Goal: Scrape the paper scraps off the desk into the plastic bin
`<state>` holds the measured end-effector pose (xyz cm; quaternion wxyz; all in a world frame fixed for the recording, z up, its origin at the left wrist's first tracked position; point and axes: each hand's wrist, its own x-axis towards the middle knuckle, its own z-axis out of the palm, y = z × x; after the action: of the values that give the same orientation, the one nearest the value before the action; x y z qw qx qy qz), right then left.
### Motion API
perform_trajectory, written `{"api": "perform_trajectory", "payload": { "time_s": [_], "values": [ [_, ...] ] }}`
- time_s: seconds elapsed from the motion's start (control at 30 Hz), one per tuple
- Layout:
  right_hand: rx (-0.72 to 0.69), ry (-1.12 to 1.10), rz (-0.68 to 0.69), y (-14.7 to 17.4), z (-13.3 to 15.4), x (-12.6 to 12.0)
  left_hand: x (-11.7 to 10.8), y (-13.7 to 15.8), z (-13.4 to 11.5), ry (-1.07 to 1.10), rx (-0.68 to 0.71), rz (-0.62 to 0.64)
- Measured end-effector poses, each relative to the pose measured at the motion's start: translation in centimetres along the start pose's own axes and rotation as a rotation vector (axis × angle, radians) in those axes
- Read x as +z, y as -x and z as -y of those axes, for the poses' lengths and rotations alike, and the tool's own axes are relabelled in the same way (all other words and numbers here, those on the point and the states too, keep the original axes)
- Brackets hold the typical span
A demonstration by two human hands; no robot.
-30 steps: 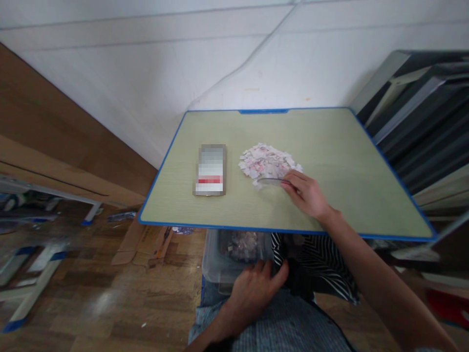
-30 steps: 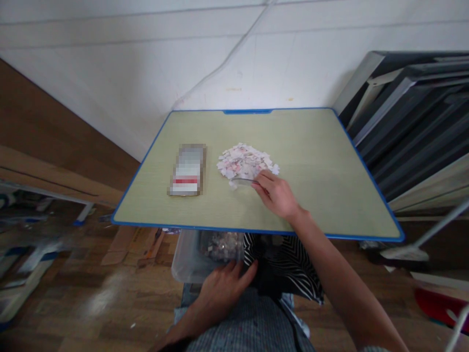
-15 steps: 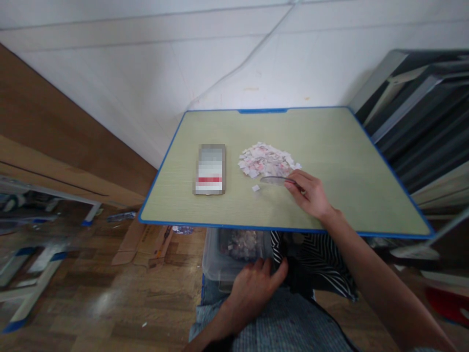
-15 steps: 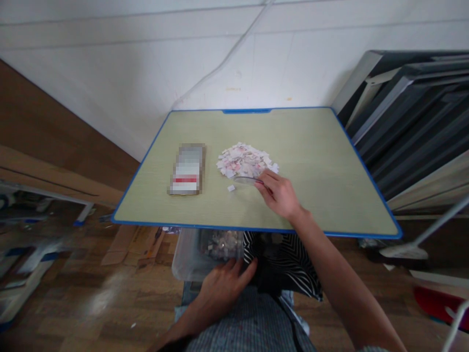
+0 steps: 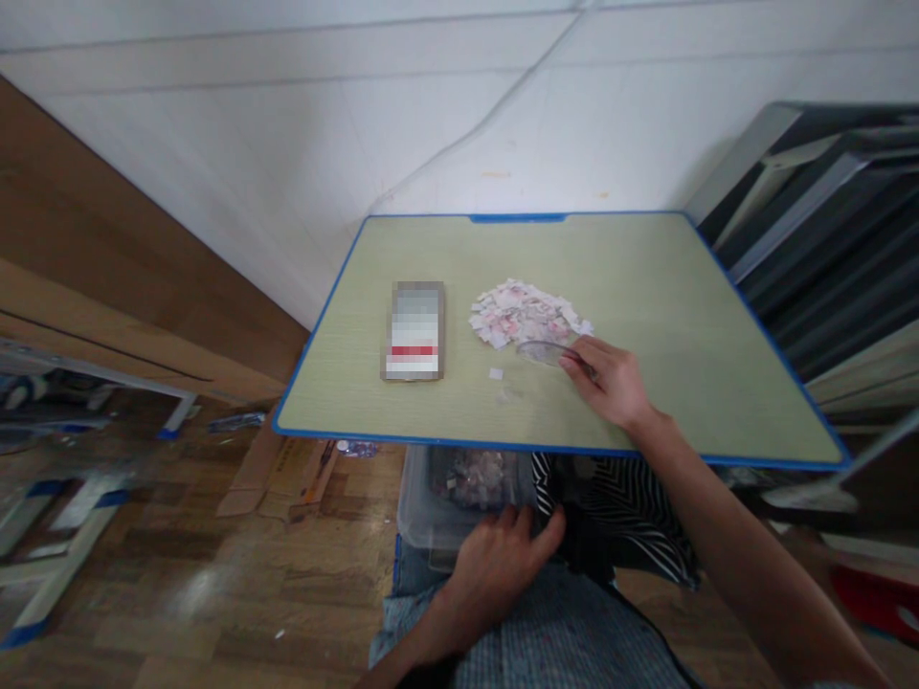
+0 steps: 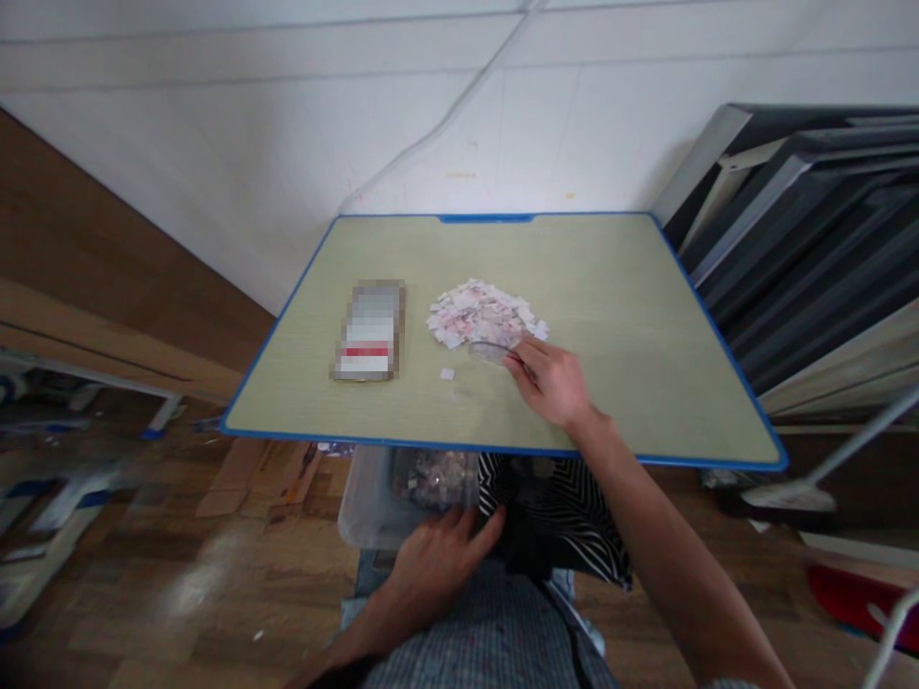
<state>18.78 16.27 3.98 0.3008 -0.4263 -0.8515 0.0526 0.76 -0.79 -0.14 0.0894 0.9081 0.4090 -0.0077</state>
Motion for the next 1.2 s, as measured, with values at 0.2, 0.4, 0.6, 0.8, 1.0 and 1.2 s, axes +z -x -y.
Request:
{"api": "perform_trajectory", "payload": {
  "time_s": [0.2,0.4,0.6,0.8,1.0,1.2],
  "values": [
    [-0.081,-0.041,0.074,-0.2,0.5,0.2,0.3,0.0,-0.1,0.001,-0.002,-0.021],
    [-0.062,-0.187,-0.070,0.0,0.5,-0.1,0.3,0.1,-0.1,0.005,0.002,-0.027],
    [-0.140,-0.195,0.061,-0.2,0.5,0.0,0.3,0.0,0.0,0.007,0.006,-0.024],
    [-0.143,-0.310,0.000,-0.1,0.8,-0.3,0.0,0.0,0.0,0.011,0.005,-0.006],
    [-0.145,-0.257,0.098,-0.3,0.7,0.0,0.0,0.0,0.0,0.003,0.005,0.013],
    [-0.237,-0.305,0.170,-0.5,1.5,0.0,0.2,0.0,0.0,-0.008,0.003,0.023]
  ]
}}
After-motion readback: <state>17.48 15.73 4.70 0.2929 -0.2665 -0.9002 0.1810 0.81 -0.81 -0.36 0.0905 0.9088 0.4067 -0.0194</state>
